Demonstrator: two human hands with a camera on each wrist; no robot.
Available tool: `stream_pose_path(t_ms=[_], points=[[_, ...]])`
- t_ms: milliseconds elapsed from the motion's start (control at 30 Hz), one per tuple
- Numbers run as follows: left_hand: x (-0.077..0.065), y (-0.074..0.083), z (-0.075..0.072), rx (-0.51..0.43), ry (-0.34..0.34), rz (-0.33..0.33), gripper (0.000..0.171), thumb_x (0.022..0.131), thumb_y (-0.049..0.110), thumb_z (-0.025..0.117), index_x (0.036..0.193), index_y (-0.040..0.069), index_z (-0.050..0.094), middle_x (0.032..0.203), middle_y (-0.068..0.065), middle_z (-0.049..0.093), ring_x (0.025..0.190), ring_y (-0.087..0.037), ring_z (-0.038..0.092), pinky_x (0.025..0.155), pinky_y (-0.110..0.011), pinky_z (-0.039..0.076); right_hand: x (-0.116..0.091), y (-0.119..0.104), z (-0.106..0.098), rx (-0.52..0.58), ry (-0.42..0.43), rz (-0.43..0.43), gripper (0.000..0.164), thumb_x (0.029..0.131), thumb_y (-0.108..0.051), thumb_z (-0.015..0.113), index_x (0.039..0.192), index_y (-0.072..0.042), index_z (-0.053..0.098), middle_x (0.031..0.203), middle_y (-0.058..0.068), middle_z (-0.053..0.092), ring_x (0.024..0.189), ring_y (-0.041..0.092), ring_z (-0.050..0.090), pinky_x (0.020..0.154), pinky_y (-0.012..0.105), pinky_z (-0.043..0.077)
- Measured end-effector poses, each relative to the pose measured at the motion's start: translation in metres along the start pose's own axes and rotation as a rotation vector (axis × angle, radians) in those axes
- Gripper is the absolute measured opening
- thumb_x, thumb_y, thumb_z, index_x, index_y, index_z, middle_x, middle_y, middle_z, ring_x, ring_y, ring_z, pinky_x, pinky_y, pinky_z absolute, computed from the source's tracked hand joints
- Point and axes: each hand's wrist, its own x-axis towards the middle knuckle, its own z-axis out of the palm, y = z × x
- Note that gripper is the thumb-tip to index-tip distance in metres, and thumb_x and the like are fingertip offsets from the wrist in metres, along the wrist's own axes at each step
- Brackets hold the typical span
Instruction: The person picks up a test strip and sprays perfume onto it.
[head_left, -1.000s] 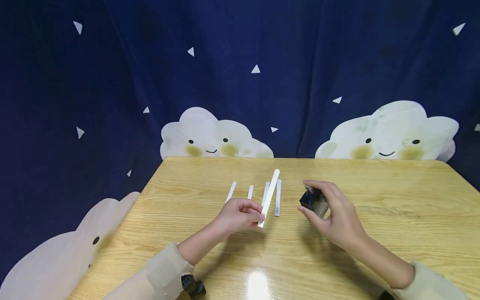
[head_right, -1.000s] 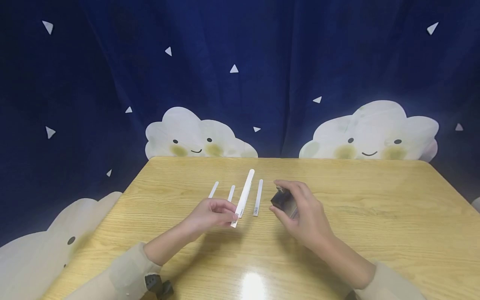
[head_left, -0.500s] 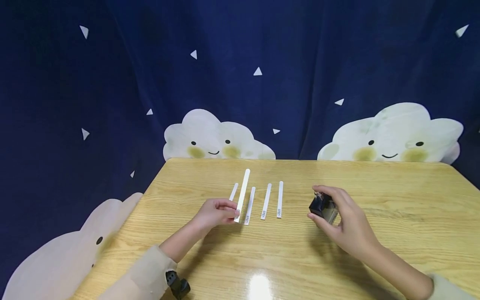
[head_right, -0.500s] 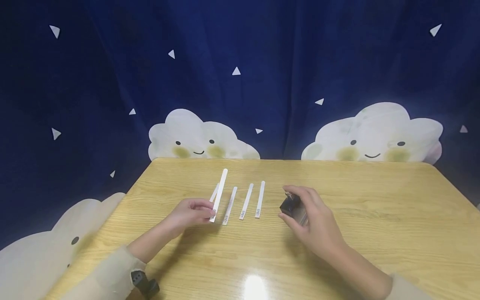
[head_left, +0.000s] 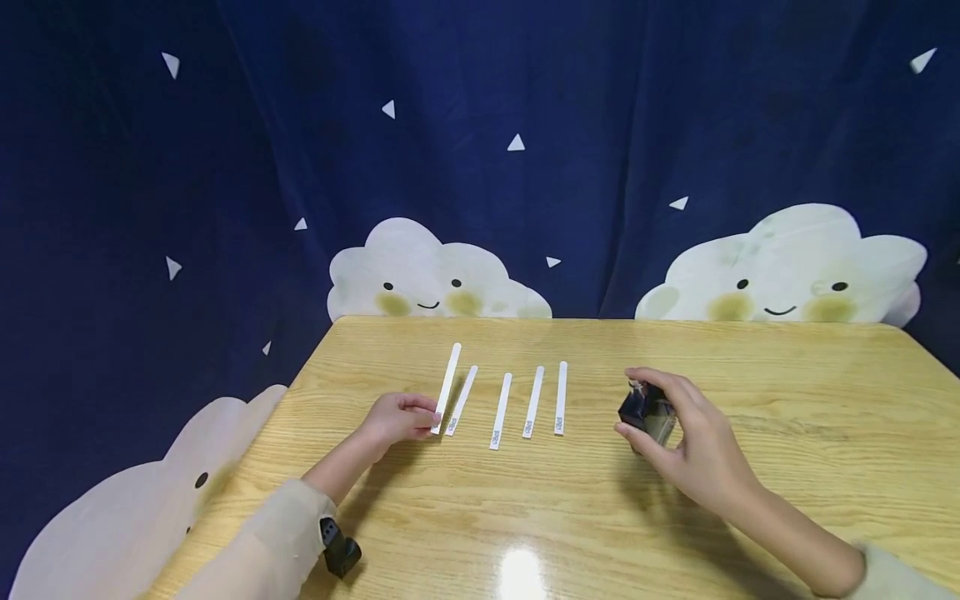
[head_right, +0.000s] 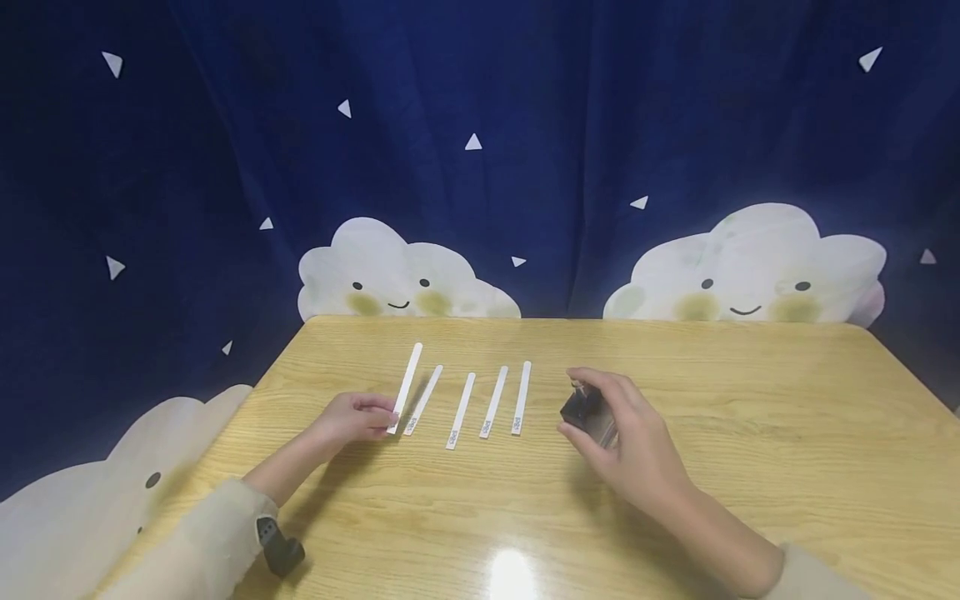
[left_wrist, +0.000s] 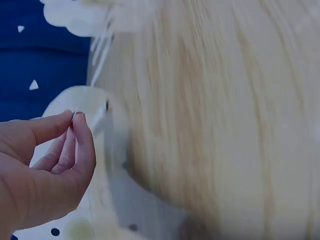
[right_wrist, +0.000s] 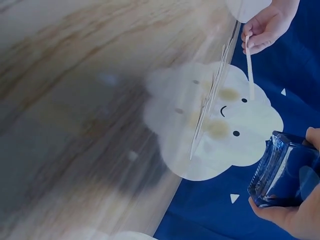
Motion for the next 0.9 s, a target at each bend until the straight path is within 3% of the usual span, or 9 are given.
stream_pose_path(t_ms=[167,500,733,900], points=[[0.003,-0.004,-0.005,0.072,0.044,0.003,0.024,0.083,-0.003,0.068,0.104,-0.012,0.063,0.081,-0.006,0.070,0.071,-0.006,0.064,0.074,-0.029,0.061,-0.002,0.001,-0.001,0.003,-0.014,0.011,0.070,0.066,-0.009,0.086,0.129,-0.015,0.056,0.120,0.005,0.064,0.101,-0.002,0.053,0.073,0.004,0.046],[0.006,-0.008,-0.014,0.152,0.154,-0.004,0.022,0.081,-0.006,0.070,0.102,-0.011,0.065,0.080,-0.013,0.072,0.065,-0.005,0.063,0.067,-0.024,0.061,-0.006,0.005,-0.004,0.028,-0.005,-0.016,0.072,0.064,-0.006,0.086,0.130,-0.015,0.057,0.119,0.004,0.064,0.105,-0.006,0.052,0.082,0.000,0.042],[0.008,-0.010,-0.021,0.214,0.184,0.021,0.021,0.080,-0.004,0.072,0.098,-0.011,0.066,0.083,-0.019,0.072,0.065,-0.009,0.067,0.066,-0.026,0.061,-0.007,0.006,-0.005,0.047,-0.005,-0.023,0.073,0.064,-0.005,0.086,0.130,-0.014,0.057,0.120,0.004,0.064,0.106,-0.009,0.051,0.080,0.001,0.044],[0.008,-0.010,-0.025,0.348,0.217,0.071,0.017,0.080,0.003,0.074,0.094,-0.005,0.068,0.080,-0.015,0.073,0.062,-0.010,0.066,0.057,-0.022,0.056,-0.010,0.007,-0.004,0.045,-0.014,-0.018,0.073,0.063,-0.005,0.087,0.130,-0.014,0.057,0.119,0.004,0.064,0.103,-0.009,0.051,0.079,0.001,0.045]])
